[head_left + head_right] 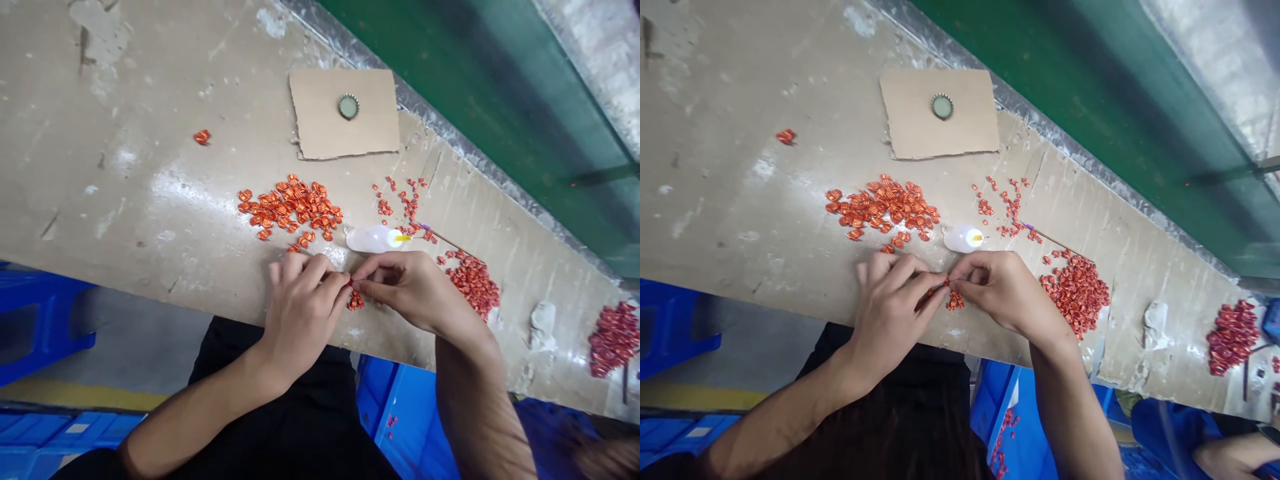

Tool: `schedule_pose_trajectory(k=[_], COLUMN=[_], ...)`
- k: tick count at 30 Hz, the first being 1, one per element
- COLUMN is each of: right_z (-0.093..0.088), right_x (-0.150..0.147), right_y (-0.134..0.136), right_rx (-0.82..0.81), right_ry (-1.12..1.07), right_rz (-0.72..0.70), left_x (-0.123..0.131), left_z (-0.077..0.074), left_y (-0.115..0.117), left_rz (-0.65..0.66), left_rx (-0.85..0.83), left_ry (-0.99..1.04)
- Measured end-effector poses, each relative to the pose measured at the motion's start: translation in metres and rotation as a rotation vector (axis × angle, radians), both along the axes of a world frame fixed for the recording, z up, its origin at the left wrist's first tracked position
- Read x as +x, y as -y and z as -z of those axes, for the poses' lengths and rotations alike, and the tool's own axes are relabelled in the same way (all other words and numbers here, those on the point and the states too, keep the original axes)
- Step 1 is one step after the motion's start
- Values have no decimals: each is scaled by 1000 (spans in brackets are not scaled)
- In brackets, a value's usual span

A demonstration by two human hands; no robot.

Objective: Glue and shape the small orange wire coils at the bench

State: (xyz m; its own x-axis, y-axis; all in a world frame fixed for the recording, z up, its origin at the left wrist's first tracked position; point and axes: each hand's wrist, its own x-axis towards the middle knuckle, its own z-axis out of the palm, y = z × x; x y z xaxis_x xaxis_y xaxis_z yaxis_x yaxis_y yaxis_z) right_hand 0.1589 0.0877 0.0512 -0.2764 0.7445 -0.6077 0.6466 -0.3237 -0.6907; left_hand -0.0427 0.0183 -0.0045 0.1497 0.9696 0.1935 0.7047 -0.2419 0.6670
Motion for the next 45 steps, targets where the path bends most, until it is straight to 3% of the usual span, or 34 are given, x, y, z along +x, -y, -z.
schedule_pose_trajectory(k=[7,11,16,26,38,45], right_z=[1,0,2,4,-5,5], right_x=[-4,-5,-5,-6,-13,0], right_y=[-16,-29,-38,-36,-38,-11], right_rx=[-181,-274,-256,-231,-222,-148], right_ry=[-59,-29,-18,2,100,-86], right_rz=[42,-24,-102,-93,-106,90], left_x=[0,-2,-4,-7,-3,-1], left_z=[0,-2,-5,-7,-4,2], left_y=[0,-1,-2,-1,1,3], left_rz=[-2,8,34,68,10,-16], left_rx=[-5,-22,-65,-58,-22,9], left_ry=[12,-3,-1,-27,-57,-68])
